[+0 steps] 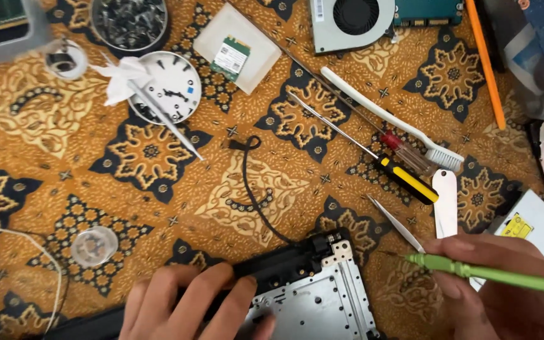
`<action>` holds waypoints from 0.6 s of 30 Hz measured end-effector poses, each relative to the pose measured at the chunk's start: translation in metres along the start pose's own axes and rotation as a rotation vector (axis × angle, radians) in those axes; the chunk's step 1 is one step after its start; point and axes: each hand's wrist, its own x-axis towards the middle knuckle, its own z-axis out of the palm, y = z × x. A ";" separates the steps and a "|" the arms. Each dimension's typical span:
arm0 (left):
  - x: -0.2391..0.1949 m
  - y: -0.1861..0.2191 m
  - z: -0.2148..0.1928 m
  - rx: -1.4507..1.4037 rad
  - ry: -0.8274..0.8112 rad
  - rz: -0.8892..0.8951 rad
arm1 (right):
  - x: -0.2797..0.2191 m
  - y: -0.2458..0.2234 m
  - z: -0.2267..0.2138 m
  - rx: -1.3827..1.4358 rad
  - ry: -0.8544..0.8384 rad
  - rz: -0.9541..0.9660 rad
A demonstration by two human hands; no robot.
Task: The person disassembles a laptop on a workbench, using a green-handled screwdriver to remove screws from the chassis and prying at the frame. They handle the laptop base, reposition it, and work on internal cables and components along the top edge.
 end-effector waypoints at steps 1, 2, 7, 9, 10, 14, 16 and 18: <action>-0.002 0.000 0.001 0.009 -0.014 0.001 | 0.000 0.006 -0.005 -0.030 -0.055 -0.010; -0.004 -0.001 0.002 0.018 -0.028 0.001 | 0.000 0.013 -0.009 -0.059 -0.109 -0.019; 0.001 0.009 0.006 0.018 0.032 -0.053 | 0.003 0.015 -0.025 -0.136 -0.304 0.045; 0.001 0.012 0.009 0.015 0.028 -0.069 | -0.002 0.026 -0.031 0.023 -0.347 0.147; 0.000 0.013 0.009 0.012 0.028 -0.090 | -0.005 0.030 -0.034 0.103 -0.367 0.198; -0.001 0.018 0.012 0.008 0.032 -0.154 | -0.004 0.020 -0.029 0.024 -0.405 0.128; -0.001 0.020 0.012 0.007 0.032 -0.174 | -0.003 0.017 -0.021 0.002 -0.391 0.092; -0.001 0.021 0.012 0.006 0.037 -0.192 | 0.002 0.014 -0.014 -0.019 -0.374 0.052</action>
